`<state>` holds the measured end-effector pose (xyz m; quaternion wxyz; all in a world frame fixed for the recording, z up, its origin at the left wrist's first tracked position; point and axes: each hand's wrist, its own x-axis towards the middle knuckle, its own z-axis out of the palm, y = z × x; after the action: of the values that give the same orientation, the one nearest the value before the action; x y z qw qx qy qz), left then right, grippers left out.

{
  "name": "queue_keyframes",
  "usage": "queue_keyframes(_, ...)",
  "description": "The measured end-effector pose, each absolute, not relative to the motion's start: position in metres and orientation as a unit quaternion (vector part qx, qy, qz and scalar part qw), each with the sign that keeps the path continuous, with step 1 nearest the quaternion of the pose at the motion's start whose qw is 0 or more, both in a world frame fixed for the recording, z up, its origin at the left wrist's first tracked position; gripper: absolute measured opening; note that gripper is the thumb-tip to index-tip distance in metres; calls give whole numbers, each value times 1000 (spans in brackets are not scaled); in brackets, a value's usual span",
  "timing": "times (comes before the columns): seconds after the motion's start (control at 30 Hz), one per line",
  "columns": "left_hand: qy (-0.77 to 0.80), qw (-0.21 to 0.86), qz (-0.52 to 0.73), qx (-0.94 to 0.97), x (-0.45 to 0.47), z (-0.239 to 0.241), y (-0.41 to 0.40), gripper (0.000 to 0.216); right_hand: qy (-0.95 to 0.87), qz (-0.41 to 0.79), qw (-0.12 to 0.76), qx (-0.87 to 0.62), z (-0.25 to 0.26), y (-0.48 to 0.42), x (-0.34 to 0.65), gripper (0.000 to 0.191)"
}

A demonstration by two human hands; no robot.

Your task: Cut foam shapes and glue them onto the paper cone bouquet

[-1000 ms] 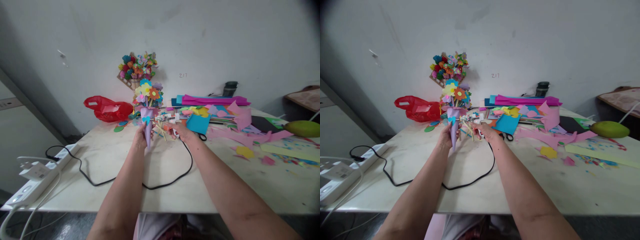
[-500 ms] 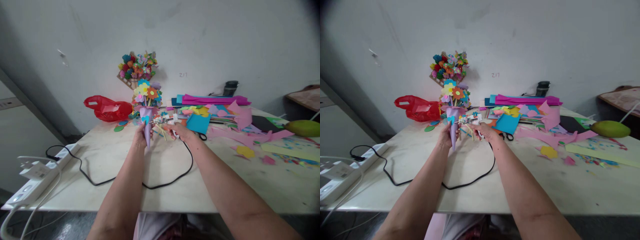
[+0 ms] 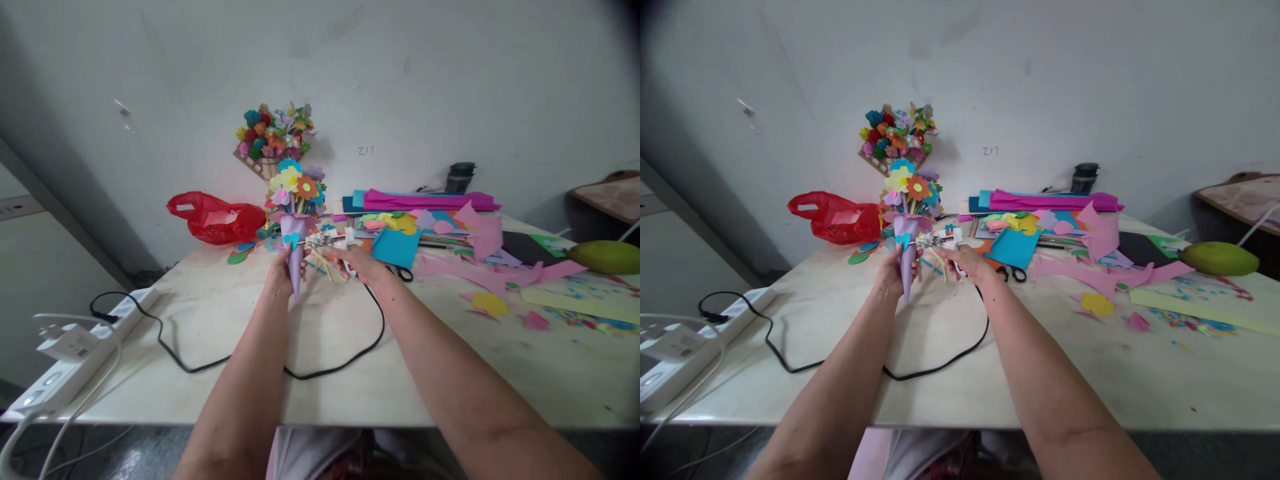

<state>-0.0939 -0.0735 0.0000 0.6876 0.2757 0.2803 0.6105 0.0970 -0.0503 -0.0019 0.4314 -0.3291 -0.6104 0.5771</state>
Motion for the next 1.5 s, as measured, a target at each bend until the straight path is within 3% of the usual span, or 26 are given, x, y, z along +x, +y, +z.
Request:
queue_keyframes(0.67, 302, 670, 617, 282, -94, 0, -72, 28, -569, 570, 500, -316, 1, -50, 97, 42)
queue_keyframes(1.27, 325, 643, 625, 301, -92, -2, -71, 29, -525, 710, 421, -209, 4, -56, 105, 47)
queue_keyframes(1.5, 326, 638, 626, 308, -91, 0, -73, 28, -524, 728, 372, -240, 3, -60, 103, 41)
